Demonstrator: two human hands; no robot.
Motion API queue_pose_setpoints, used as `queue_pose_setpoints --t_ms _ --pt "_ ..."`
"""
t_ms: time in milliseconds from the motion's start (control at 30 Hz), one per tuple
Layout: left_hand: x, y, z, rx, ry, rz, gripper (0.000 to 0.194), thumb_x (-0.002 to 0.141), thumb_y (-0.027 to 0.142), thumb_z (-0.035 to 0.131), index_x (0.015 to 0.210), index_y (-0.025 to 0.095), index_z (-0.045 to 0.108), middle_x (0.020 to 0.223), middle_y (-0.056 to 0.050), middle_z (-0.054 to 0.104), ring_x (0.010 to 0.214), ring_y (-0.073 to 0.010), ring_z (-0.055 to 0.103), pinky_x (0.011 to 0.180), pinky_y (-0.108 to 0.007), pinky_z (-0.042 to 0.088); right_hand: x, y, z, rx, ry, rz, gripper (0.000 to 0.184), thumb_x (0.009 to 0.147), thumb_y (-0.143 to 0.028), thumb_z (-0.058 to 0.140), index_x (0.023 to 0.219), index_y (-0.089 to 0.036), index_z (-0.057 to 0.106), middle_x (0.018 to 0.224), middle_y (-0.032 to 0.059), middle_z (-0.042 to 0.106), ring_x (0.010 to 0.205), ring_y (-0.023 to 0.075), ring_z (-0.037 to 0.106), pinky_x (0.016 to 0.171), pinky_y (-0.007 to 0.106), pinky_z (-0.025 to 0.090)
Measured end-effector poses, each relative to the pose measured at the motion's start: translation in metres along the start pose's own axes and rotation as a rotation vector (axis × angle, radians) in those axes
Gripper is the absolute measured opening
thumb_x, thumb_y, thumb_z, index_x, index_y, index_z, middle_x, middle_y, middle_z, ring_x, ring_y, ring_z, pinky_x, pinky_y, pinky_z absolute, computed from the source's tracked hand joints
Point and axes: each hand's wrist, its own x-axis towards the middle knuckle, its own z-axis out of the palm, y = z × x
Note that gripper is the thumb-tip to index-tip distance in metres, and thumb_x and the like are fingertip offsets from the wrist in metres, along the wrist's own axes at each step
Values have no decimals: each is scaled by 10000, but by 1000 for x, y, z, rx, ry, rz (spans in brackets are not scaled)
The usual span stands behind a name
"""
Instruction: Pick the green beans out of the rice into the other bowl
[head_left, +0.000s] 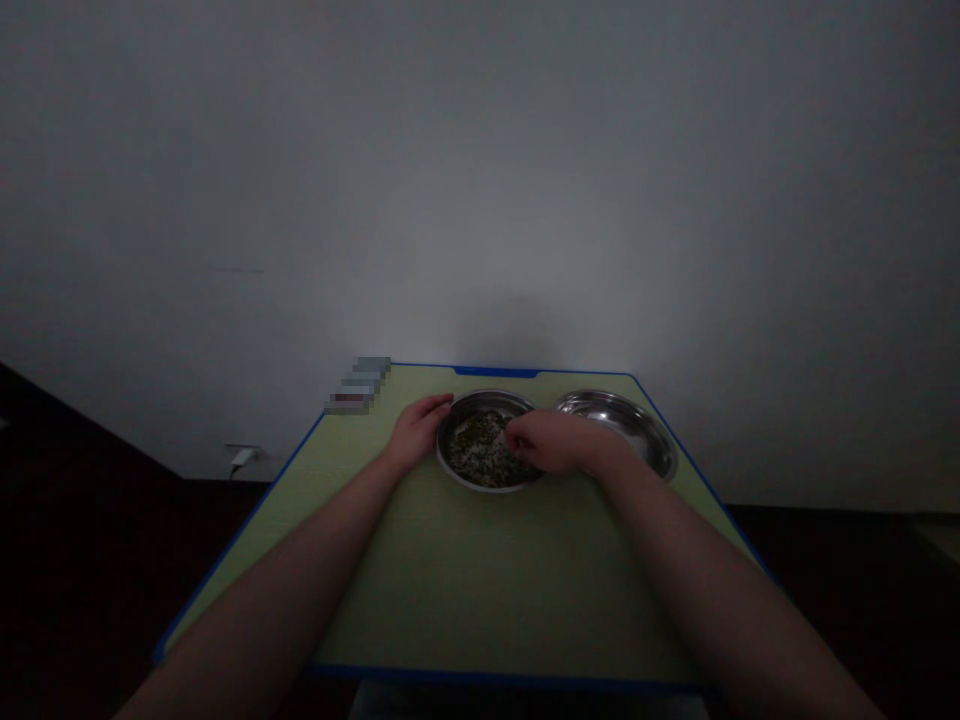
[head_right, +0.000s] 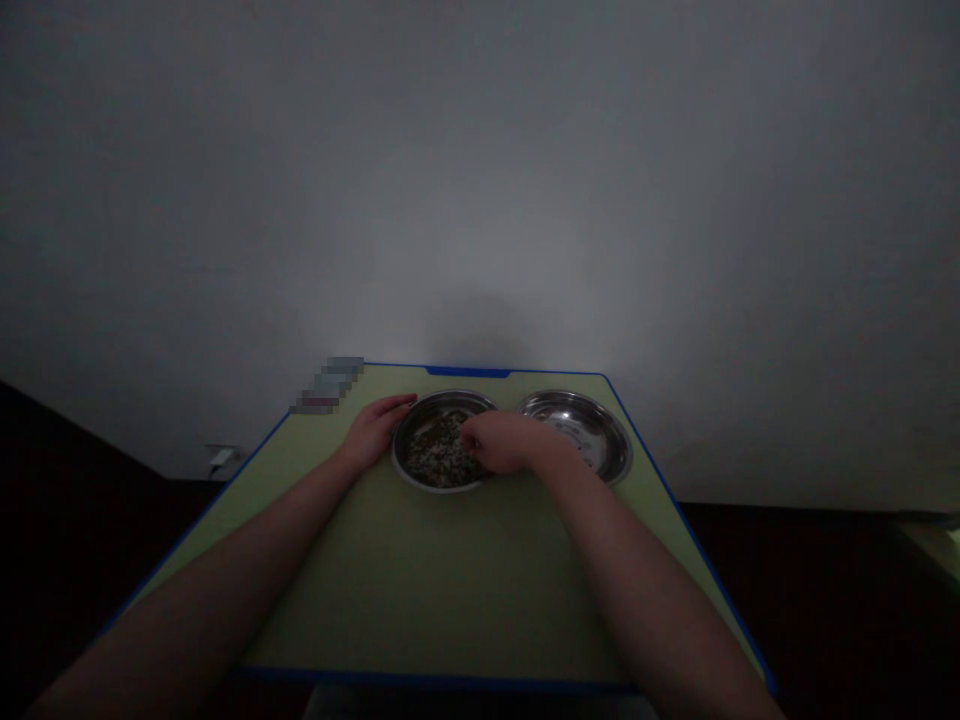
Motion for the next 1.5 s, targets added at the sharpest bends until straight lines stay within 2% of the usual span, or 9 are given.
queue_pose_setpoints --t_ms 133,367,500,667,800,1000,1233,1500 --pt "2 -3 -1 3 -6 -1 524 634 431 669 1050 114 641 973 -106 690 910 -249 620 862 -381 442 -4 4 2 26 67 -28 227 763 -189 463 921 -198 627 914 54 653 729 148 550 602 238 343" --pt "1 -1 -1 9 6 -12 521 627 439 670 1038 119 647 979 -107 689 916 -253 618 858 -383 445 -4 7 1 67 131 -145 191 763 -201 500 832 -197 678 790 34 660 682 136 538 631 252 341" --pt "0 0 0 1 11 -13 513 623 435 677 1030 125 650 966 -99 693 895 -246 623 849 -380 451 -7 8 3 108 214 -155 199 759 -167 509 860 -190 678 834 40 665 741 139 550 682 249 355" --pt "0 0 0 -3 17 -9 523 614 442 686 1024 120 654 970 -105 691 908 -250 619 851 -381 449 -18 13 5 140 278 -98 179 769 -160 503 856 -180 659 801 32 644 698 127 522 650 241 346" --pt "-1 0 1 -18 16 -17 527 607 455 689 1021 132 657 957 -98 695 895 -251 623 843 -387 454 -33 19 5 157 299 -17 143 780 -217 520 831 -178 648 713 14 605 647 121 491 604 234 323" --pt "-1 2 0 31 16 -19 558 611 480 681 1038 123 648 984 -110 687 915 -252 619 859 -382 446 -55 42 6 190 396 109 178 781 -311 522 775 -175 638 639 -3 541 576 111 437 542 232 296" --pt "-1 2 0 -22 -6 -48 557 602 449 689 1047 119 636 964 -103 693 872 -241 630 839 -375 457 -67 70 13 298 427 201 262 799 -344 471 833 -168 662 744 37 629 646 140 522 588 251 366" --pt "-2 4 0 -31 1 -39 574 587 471 704 1036 120 641 952 -107 696 866 -246 632 824 -377 465 -78 85 13 376 442 280 210 736 -326 521 813 -167 634 644 7 592 579 128 514 531 239 376"
